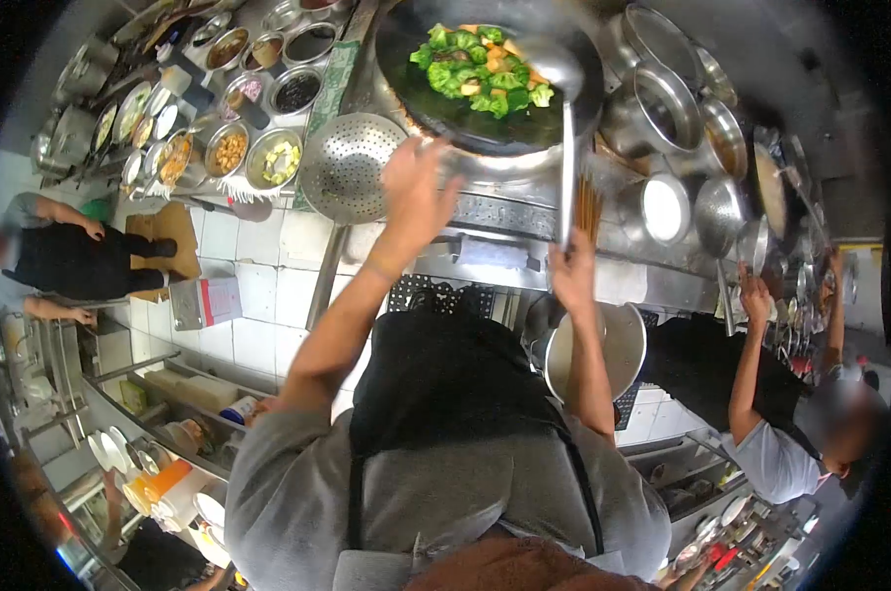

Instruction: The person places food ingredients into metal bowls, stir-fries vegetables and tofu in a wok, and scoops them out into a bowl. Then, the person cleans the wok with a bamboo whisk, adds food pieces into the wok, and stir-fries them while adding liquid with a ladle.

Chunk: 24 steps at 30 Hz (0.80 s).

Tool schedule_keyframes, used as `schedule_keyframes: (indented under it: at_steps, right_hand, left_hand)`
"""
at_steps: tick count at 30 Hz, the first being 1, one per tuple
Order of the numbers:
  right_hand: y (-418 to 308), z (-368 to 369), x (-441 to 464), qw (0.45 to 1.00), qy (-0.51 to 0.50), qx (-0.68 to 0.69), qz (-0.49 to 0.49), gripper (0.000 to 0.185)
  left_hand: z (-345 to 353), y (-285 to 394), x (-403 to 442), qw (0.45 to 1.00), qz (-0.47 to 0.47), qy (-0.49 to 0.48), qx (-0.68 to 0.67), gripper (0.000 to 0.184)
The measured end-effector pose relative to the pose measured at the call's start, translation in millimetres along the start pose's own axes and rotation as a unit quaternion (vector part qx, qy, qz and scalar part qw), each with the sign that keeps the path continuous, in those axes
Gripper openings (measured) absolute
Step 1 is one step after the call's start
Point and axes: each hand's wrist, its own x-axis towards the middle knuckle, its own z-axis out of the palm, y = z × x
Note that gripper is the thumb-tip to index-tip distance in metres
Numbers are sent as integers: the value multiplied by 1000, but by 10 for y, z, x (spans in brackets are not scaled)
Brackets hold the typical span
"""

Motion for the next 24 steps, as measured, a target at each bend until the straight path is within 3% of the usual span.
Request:
schedule_keyframes:
  at_steps: [1,3,5,7,8,9,11,13,16,18,20,22,24]
  right_hand:
    - [-130,76,40,1000,19,13,2,35]
    - [-317,58,200,999,44,9,0,36]
    - [-325,11,443,998,59,-22,-7,38]
    - [-292,-123,909,992,40,-80,-91,37]
    - [-609,-236,1109,992,24,-114,-56,35]
    - [-713,-306,1374,993,-9,-77,-89,33]
    - [-616,-133,2019,981,-15,-139,-137,36]
    - [-656,70,2484,979,-61,-134,-142,41]
    - [-1273,3,2525,969,-231,-73,46,43]
    - [-1189,-63,2536,953,-213,-194,-96,41]
    - [-1073,-226,2545,903,-181,-310,-236,41]
    - [-1321,-690,2332,845,-123,-424,-303,42]
    - [-1348,-1074,2203,829,-84,-455,-316,43]
  left_hand:
    - [-27,-130,-299,998,-40,13,40,55]
    - [-90,-272,-905,980,-178,-49,73,64]
    - [-94,-380,-1299,967,-232,-98,47,71]
    - [4,-455,-1454,954,-243,-153,81,72]
    - [25,-448,-1519,946,-251,-180,98,72]
    - [49,-445,-1498,948,-247,-173,103,72]
    - [86,-478,-1443,940,-245,-201,123,72]
    - [118,-470,-1400,932,-255,-215,140,69]
    - [49,-359,-1225,938,-238,-221,119,69]
    - [73,-455,-1237,937,-205,-258,117,67]
    - [78,-599,-1184,933,-194,-287,94,66]
    - [35,-684,-1124,924,-206,-317,48,64]
    - [-6,-715,-1079,930,-200,-309,13,58]
